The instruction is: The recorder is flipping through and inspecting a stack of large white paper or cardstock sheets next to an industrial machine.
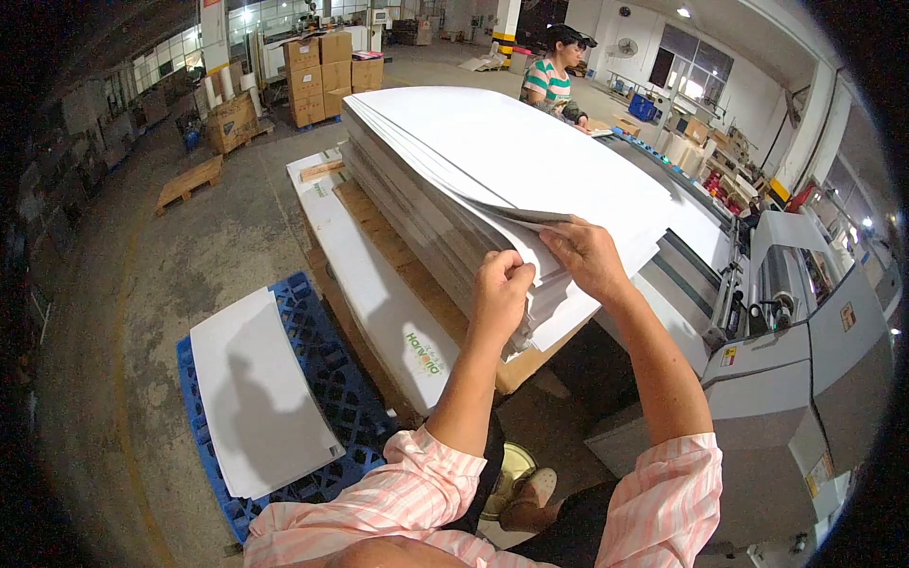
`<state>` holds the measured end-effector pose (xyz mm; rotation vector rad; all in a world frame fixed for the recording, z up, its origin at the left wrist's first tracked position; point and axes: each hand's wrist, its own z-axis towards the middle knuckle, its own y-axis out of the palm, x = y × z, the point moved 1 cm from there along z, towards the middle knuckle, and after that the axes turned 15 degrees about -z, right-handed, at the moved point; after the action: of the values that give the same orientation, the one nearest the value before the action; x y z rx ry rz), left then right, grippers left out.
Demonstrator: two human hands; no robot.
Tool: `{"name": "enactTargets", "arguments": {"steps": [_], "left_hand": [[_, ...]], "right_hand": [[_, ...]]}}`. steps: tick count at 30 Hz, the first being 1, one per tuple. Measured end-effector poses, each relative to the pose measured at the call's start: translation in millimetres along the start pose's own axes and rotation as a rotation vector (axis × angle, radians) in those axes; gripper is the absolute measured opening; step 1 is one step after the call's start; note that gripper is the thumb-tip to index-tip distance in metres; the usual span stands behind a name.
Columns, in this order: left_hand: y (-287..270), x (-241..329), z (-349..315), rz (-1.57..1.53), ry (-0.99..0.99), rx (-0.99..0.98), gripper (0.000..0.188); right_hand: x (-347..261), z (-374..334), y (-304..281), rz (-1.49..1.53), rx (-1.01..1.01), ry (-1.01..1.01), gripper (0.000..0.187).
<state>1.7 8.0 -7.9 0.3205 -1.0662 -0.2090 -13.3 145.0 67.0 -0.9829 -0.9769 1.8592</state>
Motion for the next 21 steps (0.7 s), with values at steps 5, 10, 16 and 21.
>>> {"name": "enactTargets", "arguments": {"steps": [5, 10, 16, 21], "left_hand": [[-2.1, -10.7, 1.3, 0.044, 0.02, -0.019, 0.022], [4.2, -7.0, 5.0, -0.314, -0.109, 0.008, 0.03], [-1.2, -13.0, 3.5, -0.042, 0.051, -0.032, 0.02], [-0.6, -9.6, 2.0, 0.007, 0.046, -0.044, 0.017]], "right_hand": [[-5.6, -10.4, 6.6, -0.001, 0.066, -0.123, 0.037], [-7.3, -13.2, -3.5, -0.168, 0.191, -0.386, 0.042], [-6.6, 21.9, -22.7, 0.699, 0.189, 0.323, 0.047], [4.1, -3.7, 3.8, 0.28, 0.227, 0.046, 0.028]]}}
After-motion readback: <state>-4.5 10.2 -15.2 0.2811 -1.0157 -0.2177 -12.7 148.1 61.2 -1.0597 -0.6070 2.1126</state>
